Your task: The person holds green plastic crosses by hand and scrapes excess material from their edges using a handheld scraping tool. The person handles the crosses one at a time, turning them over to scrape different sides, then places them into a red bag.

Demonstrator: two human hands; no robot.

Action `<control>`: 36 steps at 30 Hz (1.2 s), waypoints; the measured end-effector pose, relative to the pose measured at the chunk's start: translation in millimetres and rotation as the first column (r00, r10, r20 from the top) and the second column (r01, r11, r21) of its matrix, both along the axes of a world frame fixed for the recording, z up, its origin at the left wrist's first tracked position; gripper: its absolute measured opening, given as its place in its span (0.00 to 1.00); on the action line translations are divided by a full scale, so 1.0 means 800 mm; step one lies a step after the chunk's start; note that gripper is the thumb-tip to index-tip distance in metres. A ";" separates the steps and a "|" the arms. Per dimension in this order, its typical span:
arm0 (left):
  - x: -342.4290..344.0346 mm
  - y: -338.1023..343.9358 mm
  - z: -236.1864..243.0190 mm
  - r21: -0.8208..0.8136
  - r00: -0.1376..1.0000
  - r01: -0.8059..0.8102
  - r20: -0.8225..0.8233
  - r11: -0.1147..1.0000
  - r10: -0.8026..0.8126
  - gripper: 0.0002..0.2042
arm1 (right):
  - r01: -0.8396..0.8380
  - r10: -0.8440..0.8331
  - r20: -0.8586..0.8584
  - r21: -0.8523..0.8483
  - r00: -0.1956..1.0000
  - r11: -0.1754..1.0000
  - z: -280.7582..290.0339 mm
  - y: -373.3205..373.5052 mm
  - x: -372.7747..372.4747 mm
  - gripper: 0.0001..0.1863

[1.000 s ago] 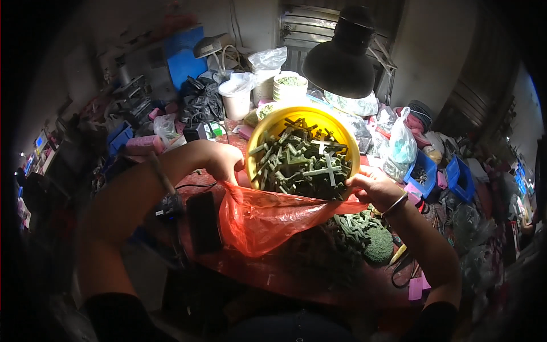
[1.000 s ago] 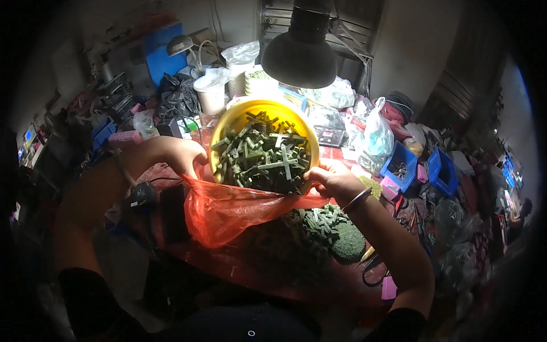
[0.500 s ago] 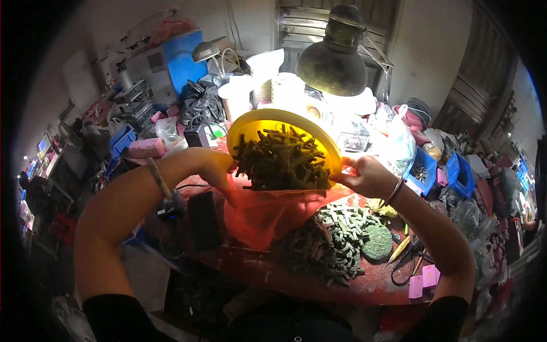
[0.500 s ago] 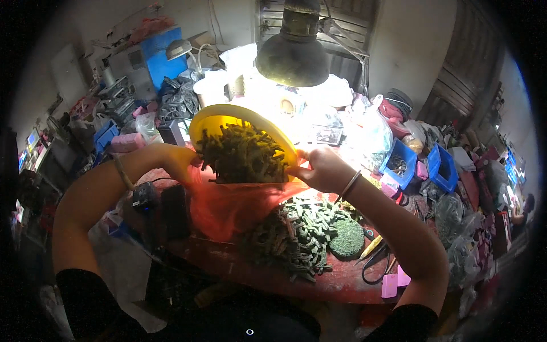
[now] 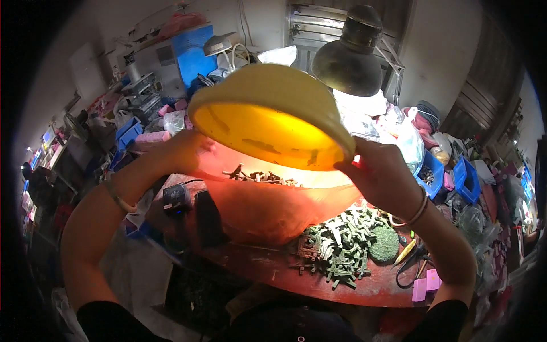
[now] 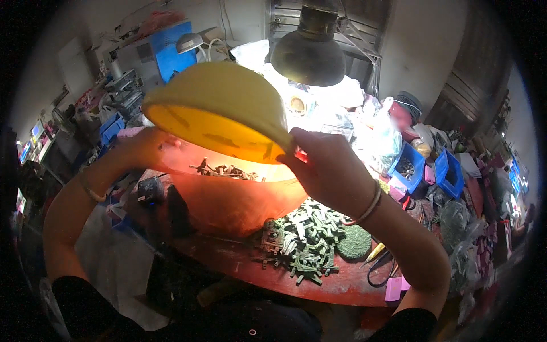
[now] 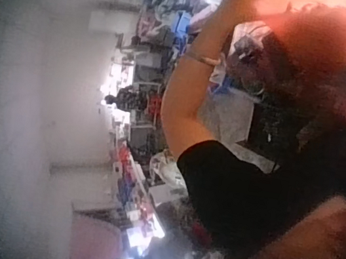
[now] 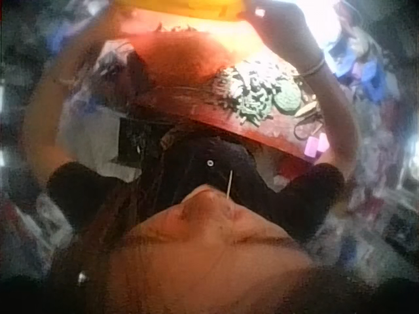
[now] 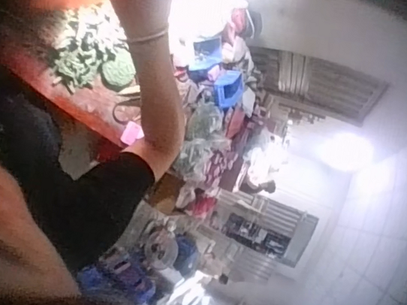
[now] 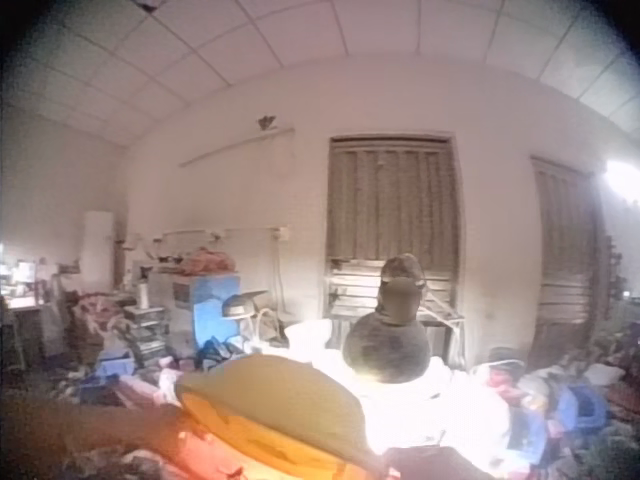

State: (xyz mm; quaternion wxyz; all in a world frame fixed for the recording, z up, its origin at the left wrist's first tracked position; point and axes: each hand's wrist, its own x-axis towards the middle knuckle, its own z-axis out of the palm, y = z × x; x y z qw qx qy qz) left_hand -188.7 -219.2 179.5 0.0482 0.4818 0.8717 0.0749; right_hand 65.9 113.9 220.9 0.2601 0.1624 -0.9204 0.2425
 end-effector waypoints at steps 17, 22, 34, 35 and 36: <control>-0.050 0.008 0.081 0.700 0.892 -0.055 -0.287 0.712 0.350 0.19 | -0.003 -0.063 -0.509 -0.129 0.859 0.992 0.032 0.006 -0.156 0.10; -0.070 -0.023 -0.009 0.631 0.921 -0.125 -0.214 0.766 0.326 0.20 | 0.065 -0.116 -0.228 -0.218 0.967 0.974 -0.038 -0.011 -0.187 0.12; -0.127 -0.026 -0.065 0.428 0.897 -0.440 0.248 0.789 0.366 0.15 | 0.288 -0.277 0.118 -0.089 0.954 0.954 -0.093 0.010 -0.143 0.20; -0.147 -0.030 -0.084 0.480 0.863 -0.492 0.377 0.726 0.336 0.14 | 0.199 -0.176 0.100 -0.325 0.979 0.925 -0.116 0.031 -0.148 0.18; -0.184 -0.083 -0.097 0.465 0.864 -0.487 0.382 0.739 0.329 0.13 | 0.495 -0.148 0.547 -0.568 0.824 0.657 -0.121 0.021 -0.157 0.18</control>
